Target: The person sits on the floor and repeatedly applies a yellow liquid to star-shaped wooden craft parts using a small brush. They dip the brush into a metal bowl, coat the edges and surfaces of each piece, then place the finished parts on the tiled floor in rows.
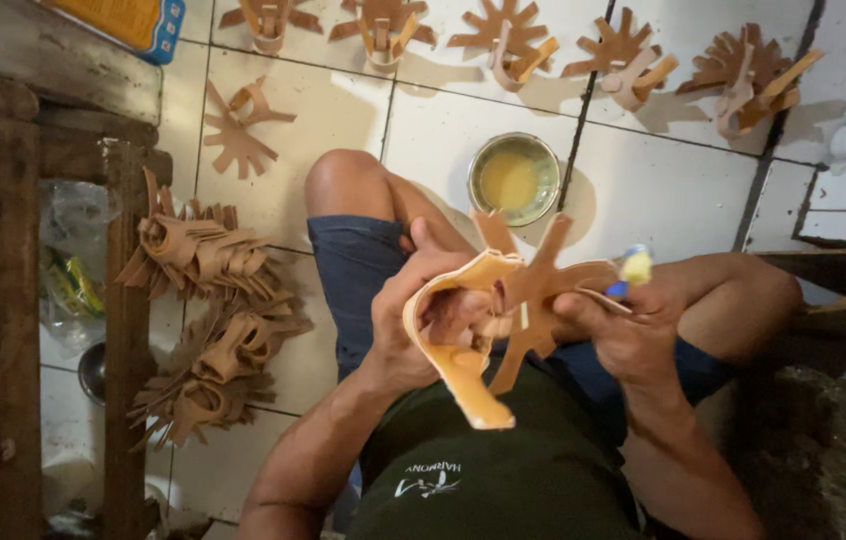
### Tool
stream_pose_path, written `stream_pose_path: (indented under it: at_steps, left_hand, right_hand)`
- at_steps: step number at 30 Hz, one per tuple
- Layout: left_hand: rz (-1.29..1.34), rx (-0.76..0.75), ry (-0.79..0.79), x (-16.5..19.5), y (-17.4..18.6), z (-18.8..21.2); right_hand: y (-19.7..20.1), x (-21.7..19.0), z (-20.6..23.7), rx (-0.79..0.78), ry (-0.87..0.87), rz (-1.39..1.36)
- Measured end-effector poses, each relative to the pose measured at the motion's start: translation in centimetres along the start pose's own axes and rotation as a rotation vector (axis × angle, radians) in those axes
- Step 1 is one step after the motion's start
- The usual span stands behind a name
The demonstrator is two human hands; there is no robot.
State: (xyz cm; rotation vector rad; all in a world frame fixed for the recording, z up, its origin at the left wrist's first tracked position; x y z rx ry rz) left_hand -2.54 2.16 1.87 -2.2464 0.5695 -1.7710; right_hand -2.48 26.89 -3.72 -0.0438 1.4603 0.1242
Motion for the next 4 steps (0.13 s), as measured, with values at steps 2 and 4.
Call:
stream_pose_path:
  at_steps: [2, 4]
  left_hand:
    - [0.046, 0.039, 0.076, -0.7, 0.2, 0.2]
    - [0.121, 0.084, 0.131, -1.5, 0.9, 0.2]
  right_hand:
    - [-0.2, -0.2, 0.2, -0.024, 0.008, 0.048]
    - [-0.4, -0.5, 0.3, -0.040, 0.068, 0.086]
Point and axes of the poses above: each hand's wrist, its own z-axis away from the middle knuckle, its own y-axis out of the back of the hand, x = y × z, the point moved 5 cm from there along -z, towards the middle knuckle, and after that the axes turned 14 degrees about z, right-handed, at the moved point
